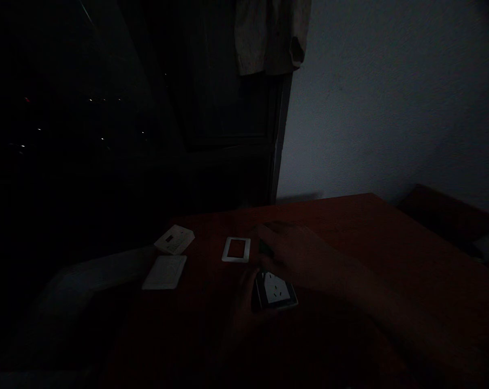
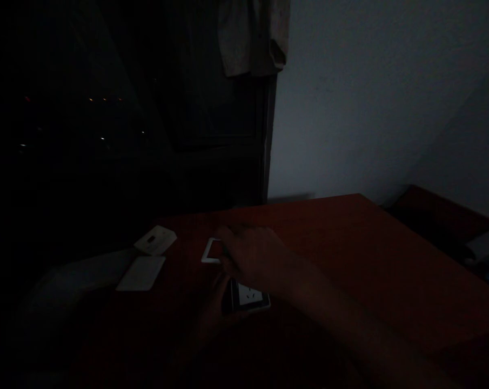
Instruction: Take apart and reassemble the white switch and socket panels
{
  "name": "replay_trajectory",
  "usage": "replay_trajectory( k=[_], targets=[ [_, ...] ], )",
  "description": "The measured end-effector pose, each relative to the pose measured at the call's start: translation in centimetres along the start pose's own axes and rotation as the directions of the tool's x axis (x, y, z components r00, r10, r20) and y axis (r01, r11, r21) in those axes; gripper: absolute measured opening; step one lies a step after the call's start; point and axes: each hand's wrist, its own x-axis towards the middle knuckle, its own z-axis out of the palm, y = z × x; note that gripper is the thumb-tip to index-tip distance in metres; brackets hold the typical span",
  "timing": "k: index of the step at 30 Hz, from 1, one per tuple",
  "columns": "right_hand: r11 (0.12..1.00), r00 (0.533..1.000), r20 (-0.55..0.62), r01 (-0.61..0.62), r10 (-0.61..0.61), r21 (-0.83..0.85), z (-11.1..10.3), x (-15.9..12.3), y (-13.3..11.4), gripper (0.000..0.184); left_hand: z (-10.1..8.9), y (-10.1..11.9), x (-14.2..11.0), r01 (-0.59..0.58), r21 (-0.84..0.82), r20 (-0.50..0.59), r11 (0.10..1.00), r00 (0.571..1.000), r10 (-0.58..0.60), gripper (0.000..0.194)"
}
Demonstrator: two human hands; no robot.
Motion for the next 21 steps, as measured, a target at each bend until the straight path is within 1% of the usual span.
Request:
replay_trajectory(
  k=[1,2,3,5,7,8,9,11,12,13,14,15,16,18,19,20,21],
  targets=[
    [0.999,0.999,0.017,0.032,-0.033,0.044,-0.1,-0.2,0.1,0.032,0.0,0.1,0.0,-0.006,-0.011,0.001,1.000,1.000,0.006,0.090],
    [0.998,0.999,0.027,0.036,-0.037,0.060,-0.2,-0.3,0.2,0.036,-0.1,0.1,0.0,-0.006,-0.019,-0.004,1.000,1.000,0.006,0.090],
    [0.999,1.000,0.030,0.010,-0.011,0.040,-0.2,-0.3,0.2,0.034,-0.1,0.1,0.0,-0.003,-0.023,-0.004,1.000,1.000,0.002,0.089],
    [0.990,0.993,0.005,-0.114,0.115,-0.080,-0.1,-0.2,0.1,0.024,0.0,0.0,0.0,0.007,-0.027,-0.002,1.000,1.000,-0.007,0.088],
    [0.954,0.972,-0.022,-0.233,0.234,-0.190,0.2,0.1,0.1,0.026,0.1,-0.1,0.1,0.017,-0.027,-0.001,0.999,1.000,-0.017,0.087],
    [0.945,0.967,-0.025,-0.253,0.254,-0.205,0.3,0.2,0.2,0.027,0.2,-0.3,0.1,0.015,-0.029,0.003,0.999,1.000,-0.015,0.086],
    [0.952,0.970,-0.025,-0.243,0.243,-0.186,0.4,0.2,0.4,0.025,0.2,-0.4,0.0,0.009,-0.034,0.003,0.999,1.000,-0.009,0.086],
    [0.989,0.990,-0.024,-0.140,0.139,-0.048,0.4,0.0,1.0,0.019,0.3,-0.5,0.0,0.002,-0.043,0.002,0.999,1.000,-0.001,0.088],
    [0.996,0.997,-0.025,-0.066,0.068,0.055,0.4,-0.1,1.2,0.024,0.3,-0.5,0.0,0.002,-0.044,0.001,0.999,1.000,-0.002,0.088],
    [0.988,1.000,-0.024,0.004,0.000,0.157,0.3,-0.3,1.5,0.034,0.3,-0.5,0.0,0.005,-0.044,-0.006,0.999,1.000,-0.005,0.088],
    [0.970,0.998,-0.018,0.058,-0.055,0.236,0.3,-0.4,1.6,0.044,0.3,-0.5,0.0,0.007,-0.042,-0.012,0.999,1.000,-0.007,0.088],
    [0.960,0.997,-0.009,0.079,-0.079,0.269,0.2,-0.5,1.7,0.050,0.2,-0.4,0.0,0.009,-0.040,-0.018,0.999,1.000,-0.009,0.088],
    [0.967,0.998,0.001,0.062,-0.064,0.247,0.2,-0.5,1.7,0.049,0.2,-0.3,0.0,0.010,-0.038,-0.019,0.999,1.000,-0.011,0.088],
    [0.995,0.997,0.006,-0.076,0.075,0.070,0.2,-0.4,1.3,0.035,0.0,-0.1,0.0,0.009,-0.036,-0.015,0.999,1.000,-0.010,0.089],
    [0.987,0.987,-0.004,-0.159,0.159,-0.031,0.3,-0.3,1.1,0.028,0.0,0.0,0.0,0.008,-0.037,-0.014,0.999,1.000,-0.008,0.089],
    [0.970,0.975,-0.020,-0.220,0.219,-0.106,0.3,-0.2,1.0,0.027,-0.1,0.1,0.0,0.008,-0.038,-0.010,0.999,1.000,-0.008,0.088],
    [0.960,0.970,-0.032,-0.243,0.241,-0.139,0.3,-0.2,0.9,0.027,-0.1,0.1,0.0,0.009,-0.040,-0.008,0.999,1.000,-0.010,0.088]
  ],
)
